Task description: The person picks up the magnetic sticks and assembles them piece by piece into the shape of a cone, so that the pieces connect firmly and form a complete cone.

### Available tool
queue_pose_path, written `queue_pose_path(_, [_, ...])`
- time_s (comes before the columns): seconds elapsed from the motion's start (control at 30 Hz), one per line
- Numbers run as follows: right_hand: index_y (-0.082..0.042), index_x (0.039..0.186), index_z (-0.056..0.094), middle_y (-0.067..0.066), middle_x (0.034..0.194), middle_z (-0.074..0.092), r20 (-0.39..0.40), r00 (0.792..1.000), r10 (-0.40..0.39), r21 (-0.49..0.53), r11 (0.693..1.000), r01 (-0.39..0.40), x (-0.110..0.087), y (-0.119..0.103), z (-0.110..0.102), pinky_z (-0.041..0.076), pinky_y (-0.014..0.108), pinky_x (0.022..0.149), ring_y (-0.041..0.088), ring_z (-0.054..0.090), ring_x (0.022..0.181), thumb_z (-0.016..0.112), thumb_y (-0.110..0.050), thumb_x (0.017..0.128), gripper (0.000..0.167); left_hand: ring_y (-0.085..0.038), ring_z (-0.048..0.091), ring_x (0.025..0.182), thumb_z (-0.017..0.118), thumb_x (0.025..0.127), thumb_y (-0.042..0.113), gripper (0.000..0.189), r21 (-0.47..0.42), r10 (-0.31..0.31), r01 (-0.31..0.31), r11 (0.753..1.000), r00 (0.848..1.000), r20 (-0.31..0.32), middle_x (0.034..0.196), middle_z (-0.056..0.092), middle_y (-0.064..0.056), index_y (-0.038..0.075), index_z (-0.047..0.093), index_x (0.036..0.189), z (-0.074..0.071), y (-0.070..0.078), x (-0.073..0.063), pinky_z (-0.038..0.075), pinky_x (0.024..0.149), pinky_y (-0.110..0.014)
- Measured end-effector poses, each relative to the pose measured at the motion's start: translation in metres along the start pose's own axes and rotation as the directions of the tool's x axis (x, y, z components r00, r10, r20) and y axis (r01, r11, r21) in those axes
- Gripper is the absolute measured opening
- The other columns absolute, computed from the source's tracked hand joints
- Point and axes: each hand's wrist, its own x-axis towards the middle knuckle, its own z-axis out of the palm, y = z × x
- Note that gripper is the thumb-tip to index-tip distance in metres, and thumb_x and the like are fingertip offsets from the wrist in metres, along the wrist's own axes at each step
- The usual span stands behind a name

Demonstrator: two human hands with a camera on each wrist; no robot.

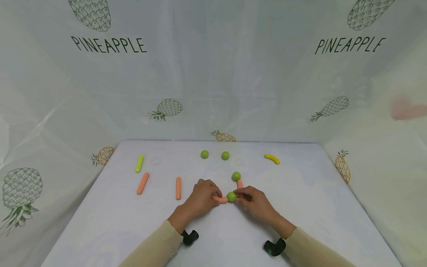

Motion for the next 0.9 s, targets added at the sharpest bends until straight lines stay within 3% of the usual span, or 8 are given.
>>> queue_pose_path(0.2, [-0.015,0.122,0.077,-0.008,0.095,0.066,0.031,0.999,-0.016,-0.017,1.000,0.016,0.000,-0.003,0.004,0.050,0.023,0.077,0.006,0.057,0.086,0.076,-0.014,0.097,0.025,-0.026,0.051,0.109,0.084,0.090,0.010,0.017,-0.031,-0.039,0.038,0.999,0.999,-0.028,0.118,0.063,-0.002,0.021,0.082,0.103,-0.008,0.001,-0.002,0.048,0.092,-0.039])
queue_pose_path(0.33, [-0.016,0.124,0.077,-0.009,0.095,0.066,0.038,0.999,-0.022,-0.030,0.999,0.023,0.000,-0.005,0.007,0.050,0.024,0.078,0.005,0.057,0.087,0.075,-0.015,0.098,0.026,-0.028,0.052,0.112,0.076,0.090,0.001,0.029,-0.059,-0.080,0.079,0.995,0.997,-0.015,0.123,0.063,-0.006,0.016,0.080,0.115,-0.006,0.007,-0.002,0.051,0.091,-0.038])
queue_pose_path(0.5, [-0.015,0.125,0.077,-0.009,0.100,0.070,0.032,0.999,-0.032,-0.021,0.999,0.033,0.000,-0.004,0.006,0.052,0.024,0.080,0.005,0.060,0.090,0.074,-0.015,0.099,0.026,-0.031,0.051,0.118,0.079,0.088,0.012,0.039,-0.093,-0.082,0.081,0.992,0.997,-0.005,0.130,0.063,-0.007,0.016,0.074,0.126,0.005,0.017,0.002,0.051,0.093,-0.039])
queue_pose_path(0.67, [-0.013,0.123,0.076,-0.004,0.112,0.074,-0.033,0.999,0.022,0.049,0.999,-0.020,0.005,0.002,-0.005,0.053,0.024,0.083,0.008,0.064,0.095,0.075,-0.020,0.100,0.024,-0.027,0.051,0.112,0.088,0.087,0.036,0.039,-0.049,-0.052,0.050,0.998,0.998,-0.043,0.123,0.066,-0.004,0.019,0.072,0.119,0.015,0.022,0.009,0.050,0.092,-0.036])
queue_pose_path(0.9, [-0.012,0.129,0.071,0.005,0.115,0.070,-0.157,0.984,0.080,0.001,0.997,-0.081,0.022,0.015,-0.024,0.052,0.029,0.083,0.018,0.062,0.101,0.068,-0.019,0.105,0.026,-0.019,0.047,0.098,0.088,0.088,0.028,0.029,-0.005,-0.038,0.037,0.999,0.997,-0.072,0.104,0.068,0.003,0.019,0.073,0.112,0.018,0.023,0.014,0.047,0.083,-0.028])
